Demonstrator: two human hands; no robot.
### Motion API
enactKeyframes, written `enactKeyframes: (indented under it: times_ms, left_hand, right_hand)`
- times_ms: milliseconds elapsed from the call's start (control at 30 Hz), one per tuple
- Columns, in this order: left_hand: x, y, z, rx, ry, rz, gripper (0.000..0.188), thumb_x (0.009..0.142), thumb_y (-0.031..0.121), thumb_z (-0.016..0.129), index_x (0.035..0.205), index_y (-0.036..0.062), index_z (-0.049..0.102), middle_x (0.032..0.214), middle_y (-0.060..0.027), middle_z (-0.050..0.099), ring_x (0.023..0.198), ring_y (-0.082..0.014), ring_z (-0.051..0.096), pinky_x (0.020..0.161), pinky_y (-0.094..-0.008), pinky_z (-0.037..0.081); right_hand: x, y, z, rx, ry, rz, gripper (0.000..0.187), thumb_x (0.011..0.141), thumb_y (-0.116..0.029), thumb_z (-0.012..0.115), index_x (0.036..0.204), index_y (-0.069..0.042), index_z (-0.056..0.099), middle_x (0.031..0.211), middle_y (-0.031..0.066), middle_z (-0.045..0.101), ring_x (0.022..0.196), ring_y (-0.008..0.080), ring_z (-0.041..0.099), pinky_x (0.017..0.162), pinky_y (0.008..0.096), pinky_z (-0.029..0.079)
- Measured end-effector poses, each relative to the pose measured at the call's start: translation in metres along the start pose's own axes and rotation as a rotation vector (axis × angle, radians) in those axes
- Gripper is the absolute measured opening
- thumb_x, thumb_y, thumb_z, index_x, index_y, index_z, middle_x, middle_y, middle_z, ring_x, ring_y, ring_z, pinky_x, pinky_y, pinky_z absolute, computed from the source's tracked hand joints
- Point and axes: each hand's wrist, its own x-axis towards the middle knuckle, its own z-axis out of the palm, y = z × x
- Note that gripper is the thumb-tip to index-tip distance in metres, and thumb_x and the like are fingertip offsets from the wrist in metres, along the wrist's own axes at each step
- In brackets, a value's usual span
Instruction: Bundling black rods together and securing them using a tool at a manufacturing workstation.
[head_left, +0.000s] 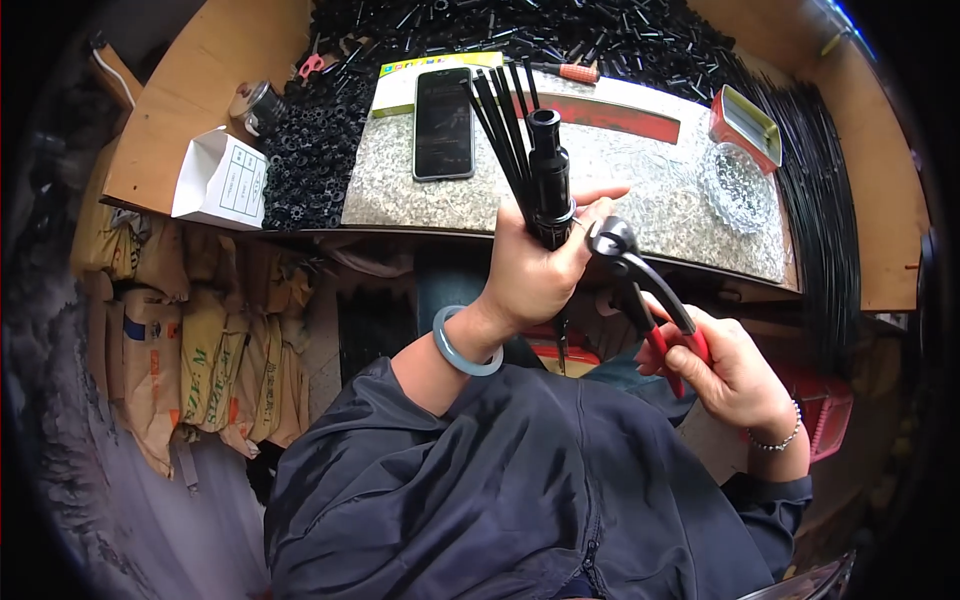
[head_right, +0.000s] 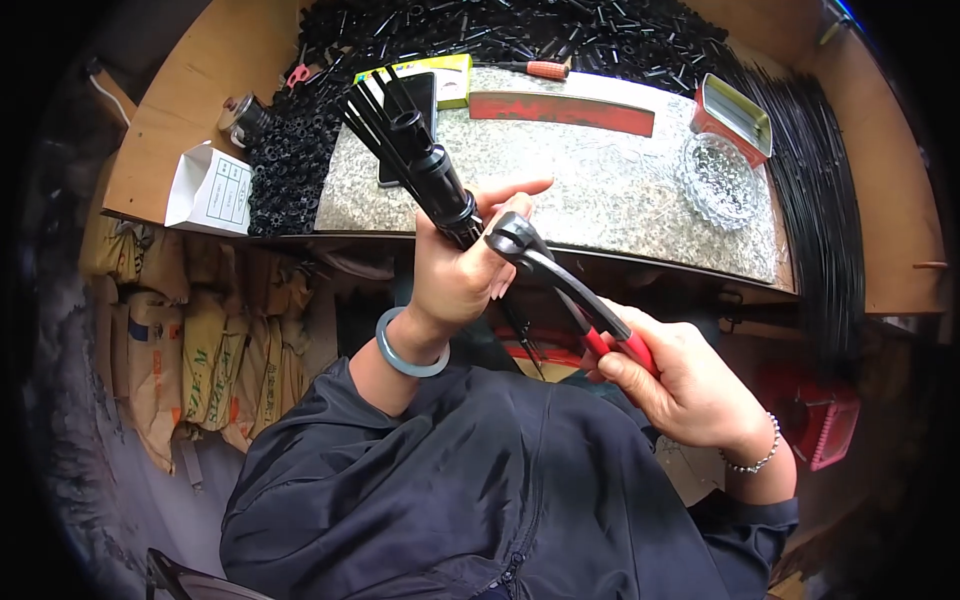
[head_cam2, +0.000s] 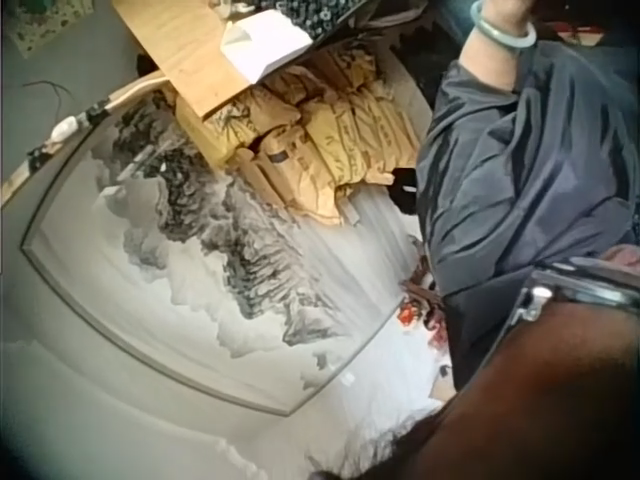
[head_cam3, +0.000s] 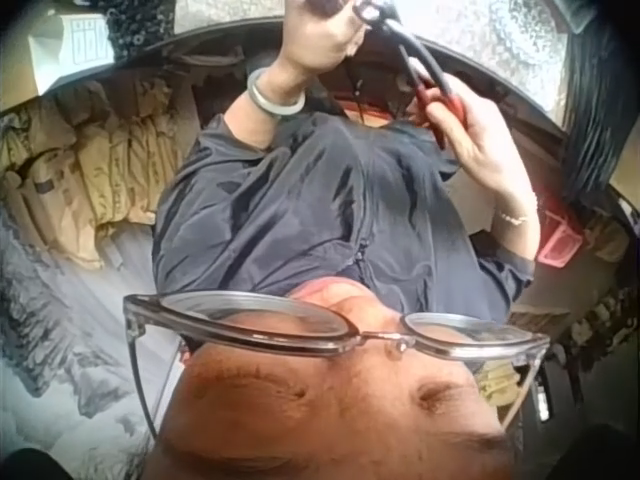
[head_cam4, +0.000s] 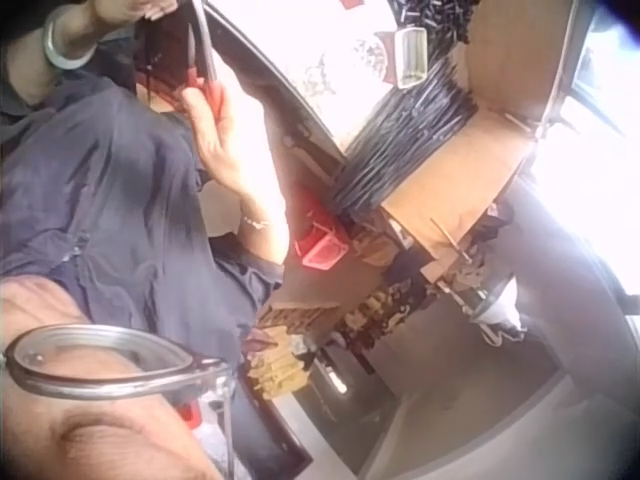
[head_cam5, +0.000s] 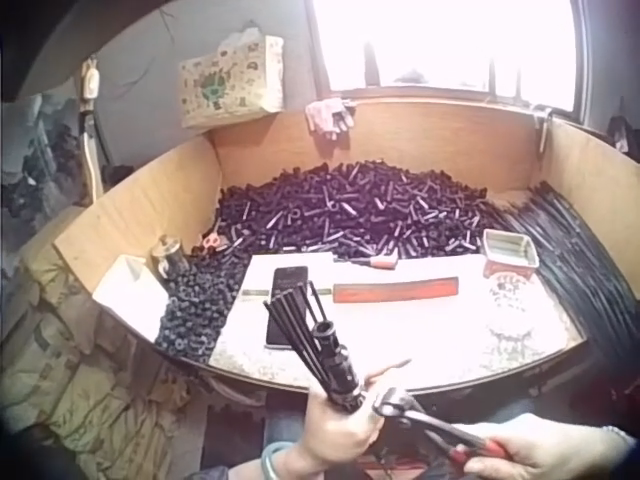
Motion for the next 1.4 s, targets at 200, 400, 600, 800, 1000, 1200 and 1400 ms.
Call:
enactKeyframes:
  times_ms: [200, 400, 600, 800, 1000, 1200, 1400]
  left_hand:
    - [0.001, -0.002, 0.007, 0.044, -0.015, 0.039, 0.024, 0.092, 0.009, 0.055, 0.108, -0.0057, 0.063, 0.053, 0.0037, 0.049, 0.037, -0.0014, 0.039, 0.035, -0.0185, 0.029]
    - [0.002, -0.010, 0.003, 0.130, -0.039, 0.136, 0.023, 0.092, 0.010, 0.055, 0.107, -0.0048, 0.064, 0.056, 0.0030, 0.051, 0.038, -0.0016, 0.039, 0.036, -0.0179, 0.028]
    - [0.009, -0.017, 0.001, 0.191, -0.039, 0.313, 0.022, 0.092, 0.012, 0.056, 0.103, -0.0043, 0.066, 0.053, 0.0040, 0.050, 0.038, -0.0007, 0.039, 0.038, -0.0170, 0.026]
    - [0.003, 0.010, 0.004, 0.012, -0.007, 0.003, 0.019, 0.090, 0.010, 0.059, 0.101, -0.0040, 0.066, 0.051, 0.0055, 0.048, 0.039, 0.0001, 0.039, 0.038, -0.0172, 0.027]
    - [0.004, 0.000, 0.000, 0.145, -0.037, 0.117, 0.019, 0.088, 0.009, 0.062, 0.102, -0.0042, 0.066, 0.052, 0.0050, 0.049, 0.041, 0.0003, 0.042, 0.039, -0.0176, 0.029]
    - [0.017, -0.004, -0.004, 0.393, -0.025, 0.491, 0.018, 0.088, 0.009, 0.061, 0.100, -0.0047, 0.066, 0.055, 0.0029, 0.052, 0.043, 0.0003, 0.042, 0.041, -0.0184, 0.032]
    - [0.016, 0.025, -0.027, -0.090, 0.028, 0.119, 0.023, 0.094, 0.009, 0.052, 0.110, -0.0049, 0.060, 0.054, 0.0017, 0.048, 0.039, -0.0024, 0.038, 0.039, -0.0200, 0.034]
  right_hand:
    - [-0.001, -0.020, -0.015, -0.136, -0.026, 0.033, 0.039, 0.092, -0.012, 0.056, 0.127, 0.000, 0.046, 0.073, 0.0118, 0.061, 0.064, 0.0175, 0.059, 0.064, 0.0288, 0.048]
    - [-0.007, -0.047, -0.028, -0.241, -0.106, 0.297, 0.025, 0.093, -0.016, 0.056, 0.111, 0.001, 0.052, 0.066, 0.0086, 0.058, 0.055, 0.0161, 0.051, 0.057, 0.0286, 0.045]
    - [-0.003, -0.016, -0.010, -0.016, -0.061, 0.241, 0.021, 0.094, -0.020, 0.053, 0.100, 0.000, 0.052, 0.059, 0.0061, 0.052, 0.052, 0.0147, 0.050, 0.053, 0.0274, 0.043]
    - [0.000, -0.014, -0.005, -0.101, 0.063, 0.033, 0.022, 0.095, -0.021, 0.051, 0.097, 0.001, 0.051, 0.056, 0.0089, 0.052, 0.049, 0.0163, 0.050, 0.050, 0.0293, 0.041]
    - [-0.005, -0.042, -0.016, -0.388, 0.054, 0.127, 0.024, 0.096, -0.022, 0.050, 0.095, 0.001, 0.049, 0.054, 0.0115, 0.048, 0.046, 0.0199, 0.045, 0.048, 0.0310, 0.038]
    - [-0.001, -0.054, -0.015, -0.517, 0.054, 0.296, 0.022, 0.094, -0.020, 0.054, 0.099, 0.002, 0.050, 0.060, 0.0168, 0.053, 0.052, 0.0306, 0.055, 0.052, 0.0348, 0.042]
    - [0.021, 0.033, -0.019, -0.568, 0.359, -0.113, 0.029, 0.091, -0.020, 0.057, 0.109, 0.001, 0.049, 0.088, 0.0217, 0.057, 0.076, 0.0340, 0.058, 0.066, 0.0396, 0.045]
